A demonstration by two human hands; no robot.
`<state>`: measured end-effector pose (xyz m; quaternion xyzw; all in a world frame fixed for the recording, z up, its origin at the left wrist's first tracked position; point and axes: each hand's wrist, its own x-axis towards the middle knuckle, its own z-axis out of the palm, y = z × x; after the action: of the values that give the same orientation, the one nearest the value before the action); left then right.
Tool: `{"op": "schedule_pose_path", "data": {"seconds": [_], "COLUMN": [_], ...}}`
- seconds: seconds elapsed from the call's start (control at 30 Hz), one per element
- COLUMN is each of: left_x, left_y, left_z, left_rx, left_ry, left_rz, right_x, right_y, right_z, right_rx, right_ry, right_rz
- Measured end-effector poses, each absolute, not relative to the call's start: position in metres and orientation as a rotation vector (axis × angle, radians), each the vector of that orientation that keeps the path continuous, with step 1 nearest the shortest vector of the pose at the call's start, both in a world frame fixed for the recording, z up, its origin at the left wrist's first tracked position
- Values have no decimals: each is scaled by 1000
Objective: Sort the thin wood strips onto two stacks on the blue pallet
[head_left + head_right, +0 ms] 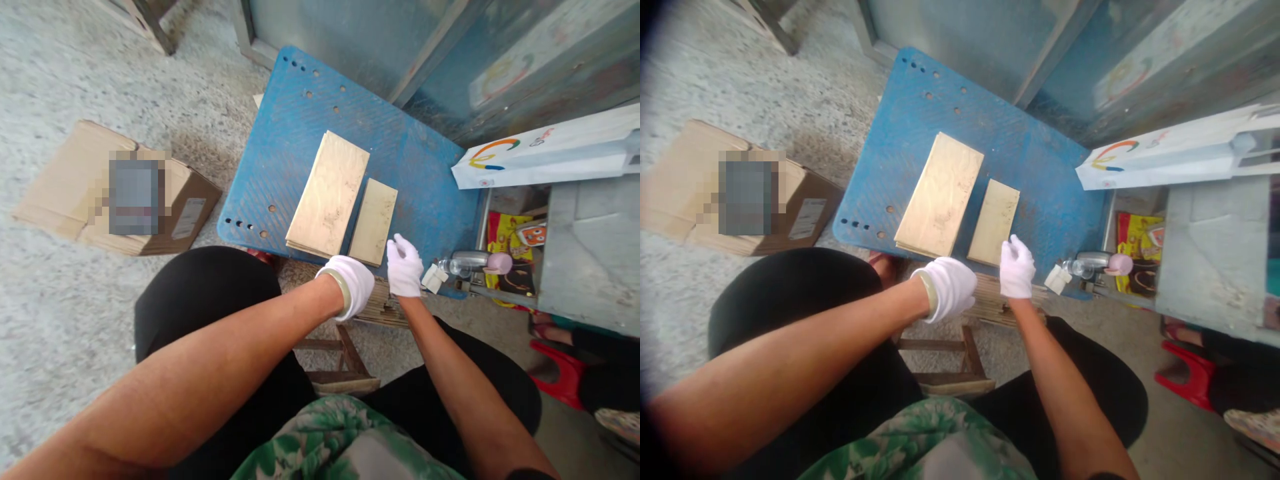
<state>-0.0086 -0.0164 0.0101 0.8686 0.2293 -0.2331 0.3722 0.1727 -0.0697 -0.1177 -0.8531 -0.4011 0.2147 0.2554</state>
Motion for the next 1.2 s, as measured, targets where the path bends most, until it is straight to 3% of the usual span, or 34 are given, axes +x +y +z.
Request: {"op": "schedule_pose_path", "data": {"seconds": [0.13,0.33,0.57,0.87,1.2], "left_x": [-5,0,2,1,1], "left_y": [-17,-21,-24,-24,-27], "left_z": [3,-6,-7,2,-3], "left_rx": [2217,2225,2263,2298,2305], "left_ry": [583,608,625,548,548], "left_rz": [-648,-647,-637,-700,-666], "right_x": [173,164,160,148,142], "right_y": [-152,-228,-237,-240,-234], "right_z": [-106,-109,-118,-116,-100], "right_rx": [-2408,-2450,-2486,-2462,-2456], "right_ry": [-1275,-1977,-2533,-2773,-2692], "right_rz": [653,618,459,334,624]}}
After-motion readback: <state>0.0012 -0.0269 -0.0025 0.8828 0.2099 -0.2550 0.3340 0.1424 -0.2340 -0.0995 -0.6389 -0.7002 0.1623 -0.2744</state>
